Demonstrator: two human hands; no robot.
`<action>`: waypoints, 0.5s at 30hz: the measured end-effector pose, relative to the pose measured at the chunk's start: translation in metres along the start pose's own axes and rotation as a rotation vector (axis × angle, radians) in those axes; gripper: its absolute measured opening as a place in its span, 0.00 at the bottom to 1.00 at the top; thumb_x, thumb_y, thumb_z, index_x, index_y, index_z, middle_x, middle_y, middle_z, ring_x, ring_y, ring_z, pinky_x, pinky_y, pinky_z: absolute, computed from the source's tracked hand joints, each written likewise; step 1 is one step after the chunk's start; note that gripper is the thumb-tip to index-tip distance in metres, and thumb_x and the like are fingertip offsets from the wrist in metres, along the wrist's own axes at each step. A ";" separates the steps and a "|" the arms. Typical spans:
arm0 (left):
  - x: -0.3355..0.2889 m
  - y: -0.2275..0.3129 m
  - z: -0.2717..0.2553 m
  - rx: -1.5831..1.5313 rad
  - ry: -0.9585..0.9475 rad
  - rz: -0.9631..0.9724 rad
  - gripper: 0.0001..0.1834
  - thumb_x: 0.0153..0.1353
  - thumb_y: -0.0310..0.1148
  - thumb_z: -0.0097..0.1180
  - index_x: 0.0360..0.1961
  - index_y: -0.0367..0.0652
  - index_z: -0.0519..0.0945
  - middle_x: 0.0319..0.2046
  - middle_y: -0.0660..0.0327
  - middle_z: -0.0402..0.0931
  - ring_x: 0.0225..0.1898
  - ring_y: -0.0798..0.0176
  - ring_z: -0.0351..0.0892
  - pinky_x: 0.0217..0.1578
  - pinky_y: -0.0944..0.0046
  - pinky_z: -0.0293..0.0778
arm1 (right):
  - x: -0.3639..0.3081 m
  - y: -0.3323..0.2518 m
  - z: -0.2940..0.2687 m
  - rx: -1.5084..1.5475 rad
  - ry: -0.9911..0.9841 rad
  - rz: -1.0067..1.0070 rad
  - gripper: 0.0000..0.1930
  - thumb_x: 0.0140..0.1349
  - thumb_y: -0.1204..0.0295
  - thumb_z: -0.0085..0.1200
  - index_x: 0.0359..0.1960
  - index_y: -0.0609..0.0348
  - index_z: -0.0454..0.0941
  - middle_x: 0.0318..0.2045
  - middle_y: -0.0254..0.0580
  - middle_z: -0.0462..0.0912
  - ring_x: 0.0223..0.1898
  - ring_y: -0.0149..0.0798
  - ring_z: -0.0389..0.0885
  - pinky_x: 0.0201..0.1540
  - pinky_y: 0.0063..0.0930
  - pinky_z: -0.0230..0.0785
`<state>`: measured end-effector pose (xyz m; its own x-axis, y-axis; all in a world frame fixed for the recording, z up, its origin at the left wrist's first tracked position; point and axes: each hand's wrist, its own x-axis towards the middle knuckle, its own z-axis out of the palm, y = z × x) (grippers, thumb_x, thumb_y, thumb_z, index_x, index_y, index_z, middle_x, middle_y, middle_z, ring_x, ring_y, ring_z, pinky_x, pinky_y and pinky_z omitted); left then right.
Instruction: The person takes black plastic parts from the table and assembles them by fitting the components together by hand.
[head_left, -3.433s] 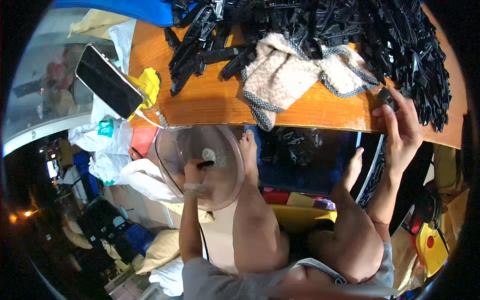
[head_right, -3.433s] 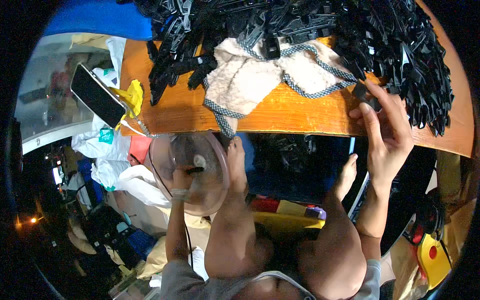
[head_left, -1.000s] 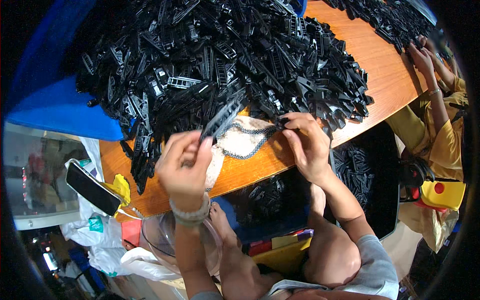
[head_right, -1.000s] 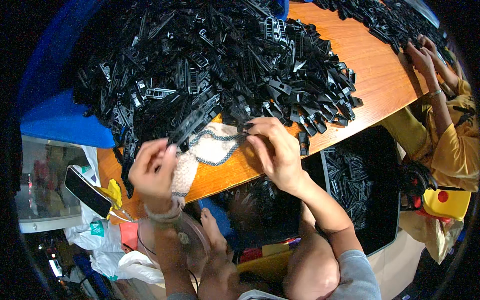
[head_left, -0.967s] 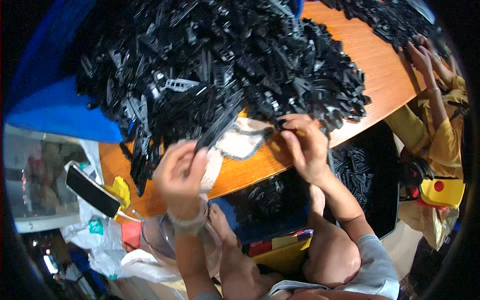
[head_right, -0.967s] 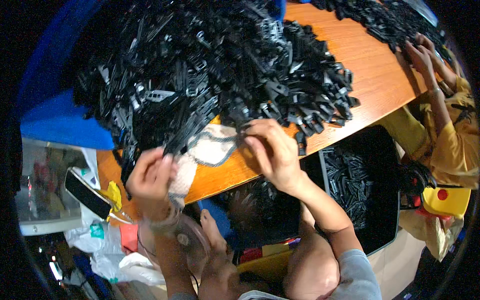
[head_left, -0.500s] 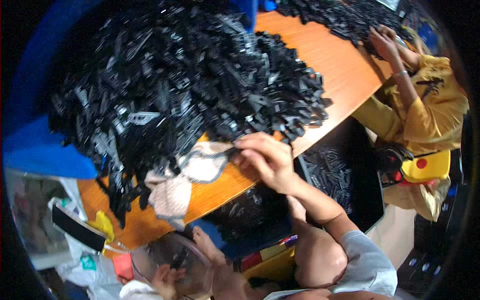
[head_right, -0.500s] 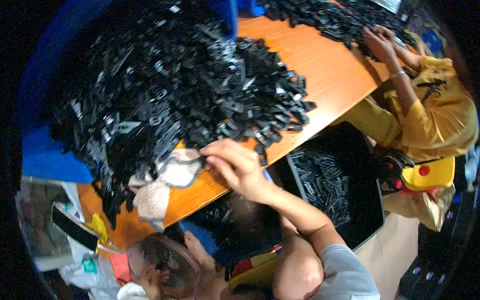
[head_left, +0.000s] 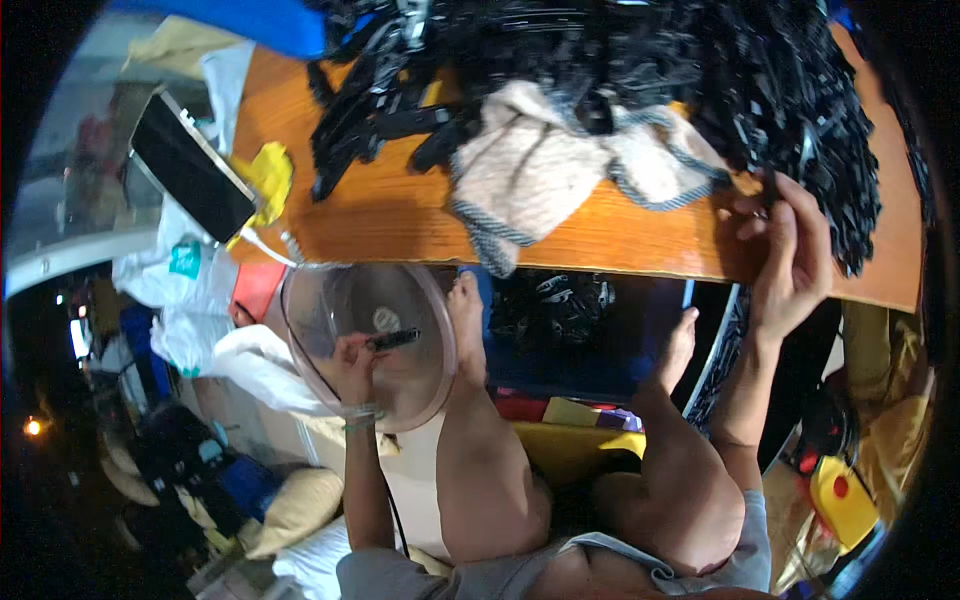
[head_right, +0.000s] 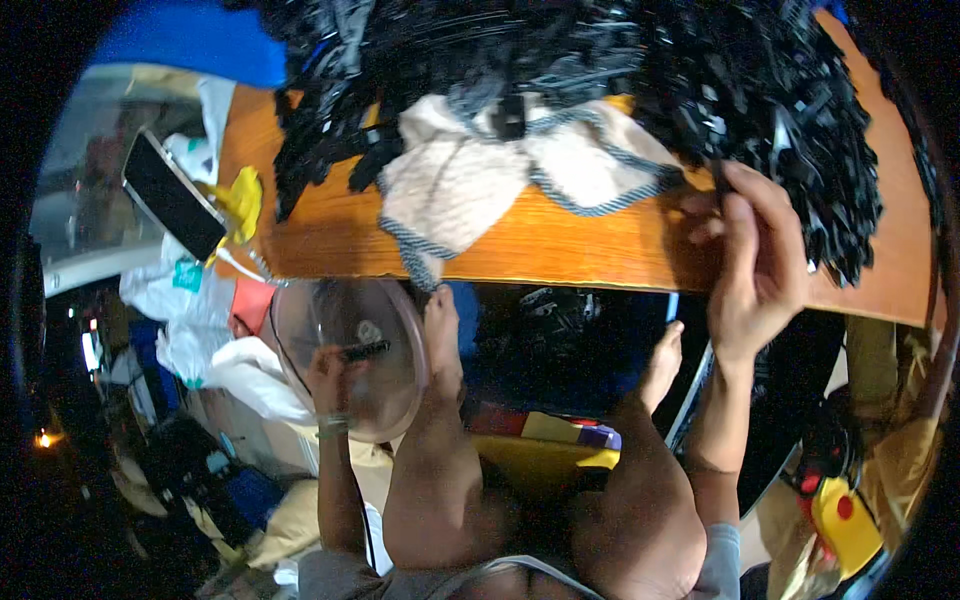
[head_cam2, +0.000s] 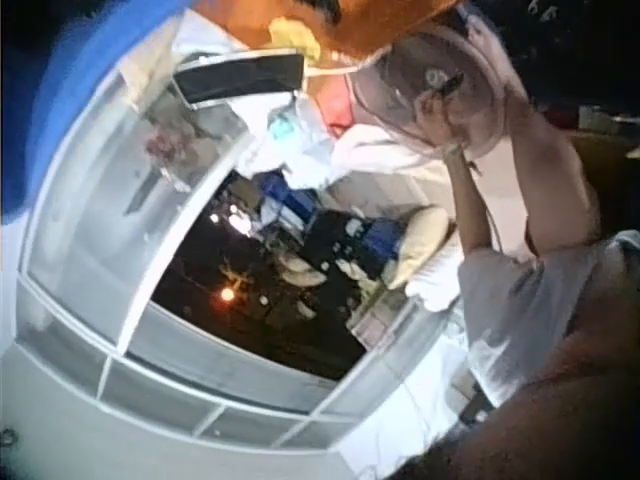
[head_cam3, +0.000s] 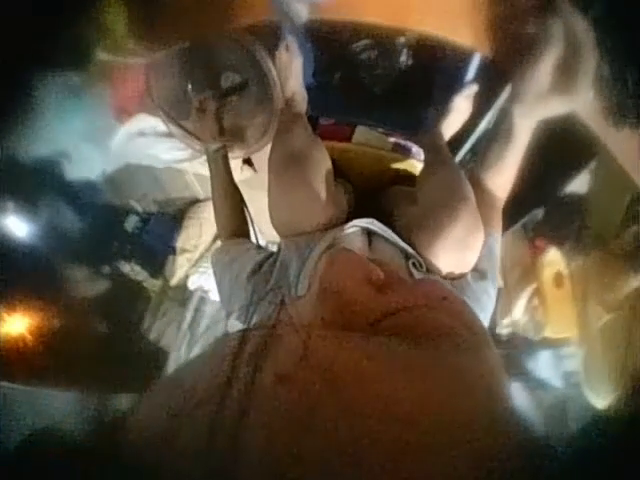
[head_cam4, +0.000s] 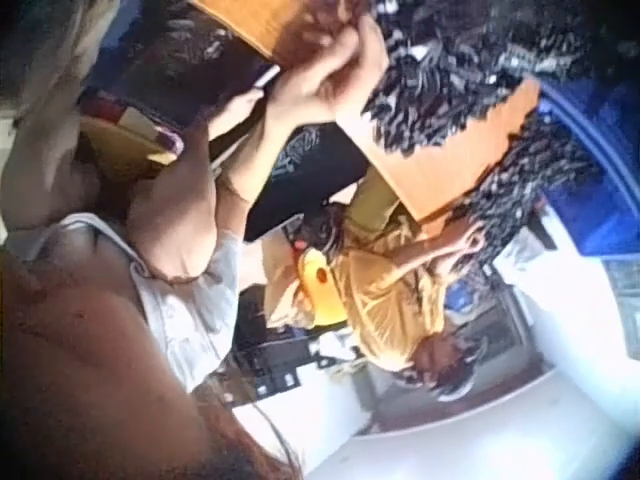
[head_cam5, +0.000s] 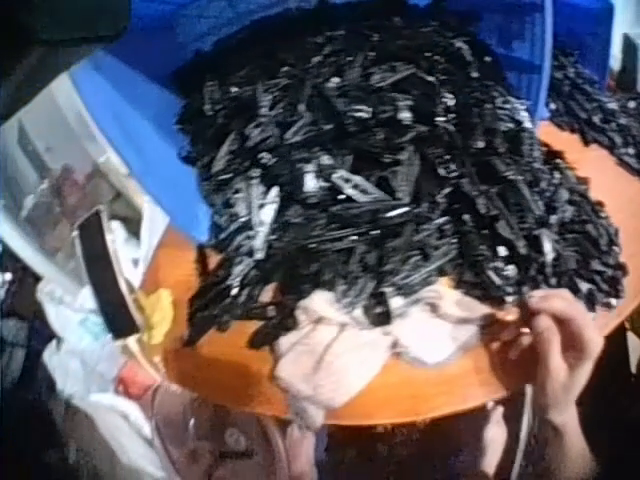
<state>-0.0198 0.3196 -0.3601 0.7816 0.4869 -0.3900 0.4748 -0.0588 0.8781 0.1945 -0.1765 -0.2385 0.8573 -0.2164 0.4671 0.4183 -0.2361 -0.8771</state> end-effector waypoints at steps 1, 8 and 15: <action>0.004 0.012 0.019 -0.124 -0.035 0.018 0.17 0.64 0.31 0.57 0.53 0.37 0.74 0.37 0.55 0.79 0.37 0.54 0.84 0.35 0.63 0.82 | -0.002 0.004 -0.003 -0.049 0.001 0.002 0.11 0.69 0.81 0.44 0.49 0.69 0.76 0.49 0.52 0.78 0.37 0.36 0.83 0.32 0.20 0.75; 0.005 0.051 0.006 0.159 -0.106 -0.026 0.15 0.62 0.24 0.57 0.50 0.32 0.76 0.39 0.53 0.80 0.35 0.58 0.84 0.38 0.64 0.82 | -0.006 0.003 0.006 -0.077 0.007 0.022 0.11 0.69 0.79 0.46 0.49 0.70 0.76 0.48 0.51 0.78 0.35 0.35 0.82 0.31 0.20 0.73; 0.046 0.069 0.006 0.162 -0.140 -0.035 0.14 0.58 0.28 0.62 0.45 0.36 0.81 0.25 0.55 0.82 0.27 0.58 0.83 0.30 0.62 0.80 | -0.005 0.006 -0.002 -0.138 -0.042 0.048 0.11 0.69 0.79 0.47 0.49 0.70 0.77 0.43 0.49 0.80 0.32 0.32 0.80 0.30 0.18 0.70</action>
<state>0.0510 0.3325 -0.3191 0.8070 0.3657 -0.4637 0.5523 -0.1891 0.8119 0.1923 -0.1791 -0.2455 0.8884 -0.1914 0.4173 0.3338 -0.3548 -0.8733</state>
